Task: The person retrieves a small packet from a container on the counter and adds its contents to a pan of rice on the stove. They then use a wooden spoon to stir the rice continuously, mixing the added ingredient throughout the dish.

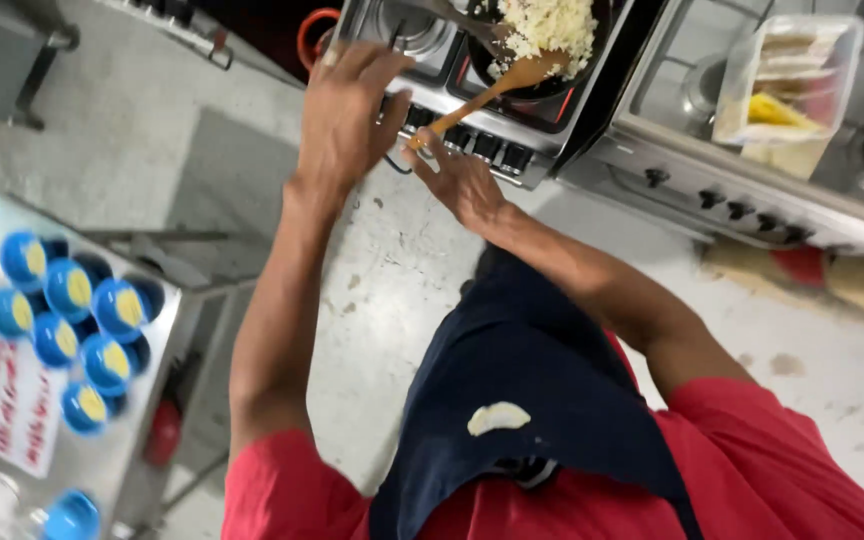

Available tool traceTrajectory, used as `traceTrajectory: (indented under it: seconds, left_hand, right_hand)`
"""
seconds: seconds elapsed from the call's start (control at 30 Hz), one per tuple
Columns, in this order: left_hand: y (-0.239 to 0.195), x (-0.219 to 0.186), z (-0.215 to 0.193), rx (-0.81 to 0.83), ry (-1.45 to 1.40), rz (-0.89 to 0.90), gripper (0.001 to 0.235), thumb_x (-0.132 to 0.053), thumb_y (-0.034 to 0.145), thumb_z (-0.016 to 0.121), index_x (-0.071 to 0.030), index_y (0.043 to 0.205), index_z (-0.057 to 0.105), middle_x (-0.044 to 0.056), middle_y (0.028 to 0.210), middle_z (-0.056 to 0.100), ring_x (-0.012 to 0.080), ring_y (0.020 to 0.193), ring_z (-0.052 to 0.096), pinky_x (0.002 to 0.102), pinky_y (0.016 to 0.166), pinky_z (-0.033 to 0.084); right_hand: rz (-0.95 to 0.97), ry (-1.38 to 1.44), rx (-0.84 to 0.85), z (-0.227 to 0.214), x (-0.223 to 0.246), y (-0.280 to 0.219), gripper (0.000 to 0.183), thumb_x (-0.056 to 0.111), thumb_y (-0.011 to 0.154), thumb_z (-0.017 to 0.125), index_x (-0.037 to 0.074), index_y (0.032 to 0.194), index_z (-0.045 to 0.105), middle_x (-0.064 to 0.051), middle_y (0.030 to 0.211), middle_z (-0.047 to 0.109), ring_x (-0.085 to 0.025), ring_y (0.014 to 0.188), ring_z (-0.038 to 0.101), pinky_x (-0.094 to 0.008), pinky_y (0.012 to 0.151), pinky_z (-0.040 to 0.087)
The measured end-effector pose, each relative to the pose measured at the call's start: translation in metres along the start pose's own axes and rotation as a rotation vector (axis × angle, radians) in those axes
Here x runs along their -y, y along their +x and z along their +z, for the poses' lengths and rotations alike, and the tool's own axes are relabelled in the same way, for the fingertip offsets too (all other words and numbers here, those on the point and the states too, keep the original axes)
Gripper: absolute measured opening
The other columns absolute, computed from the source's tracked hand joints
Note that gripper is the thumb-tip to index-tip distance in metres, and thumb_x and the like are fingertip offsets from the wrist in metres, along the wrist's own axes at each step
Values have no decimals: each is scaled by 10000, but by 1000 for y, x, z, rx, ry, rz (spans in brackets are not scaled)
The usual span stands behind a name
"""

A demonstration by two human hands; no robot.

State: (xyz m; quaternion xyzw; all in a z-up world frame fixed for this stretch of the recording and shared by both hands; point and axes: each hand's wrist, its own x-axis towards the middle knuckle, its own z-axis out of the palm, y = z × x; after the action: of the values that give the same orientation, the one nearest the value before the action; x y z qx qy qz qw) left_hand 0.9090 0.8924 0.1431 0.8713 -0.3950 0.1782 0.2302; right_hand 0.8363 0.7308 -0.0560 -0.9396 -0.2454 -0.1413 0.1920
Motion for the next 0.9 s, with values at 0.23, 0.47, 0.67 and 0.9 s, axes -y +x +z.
traceTrajectory:
  seconds: [0.23, 0.47, 0.67, 0.9]
  left_hand:
    - [58, 135, 134, 189, 352, 405, 365, -30, 913, 733, -147, 1258, 707, 38, 1317, 630, 265, 1277, 550, 476, 1072, 399]
    - [98, 178, 183, 290, 322, 595, 423, -223, 795, 735, -121, 1205, 733, 99, 1182, 671, 310, 1161, 614, 537, 1031, 379]
    - [117, 227, 223, 617, 138, 750, 307, -47, 979, 657, -134, 1261, 739, 87, 998, 698, 281, 943, 714, 528, 1073, 429]
    - [173, 207, 171, 690, 32, 789, 334, -46, 850, 662, -68, 1171, 750, 154, 909, 651, 286, 646, 687, 401, 519, 530]
  right_hand:
    - [22, -187, -20, 36, -30, 17, 323, 104, 955, 633, 120, 1277, 648, -183, 1315, 599, -226, 757, 692, -342, 595, 553]
    - [145, -3, -103, -42, -19, 18, 215, 141, 911, 695, 65, 1107, 650, -106, 1161, 655, -274, 961, 705, -386, 777, 575]
    - [779, 462, -214, -143, -15, 2, 545, 132, 809, 825, 19, 1303, 623, -148, 1105, 682, -265, 902, 712, -389, 796, 611]
    - [1081, 262, 8, -131, -41, -30, 546, 161, 919, 775, 14, 1406, 577, -224, 1137, 660, -274, 937, 672, -363, 744, 616]
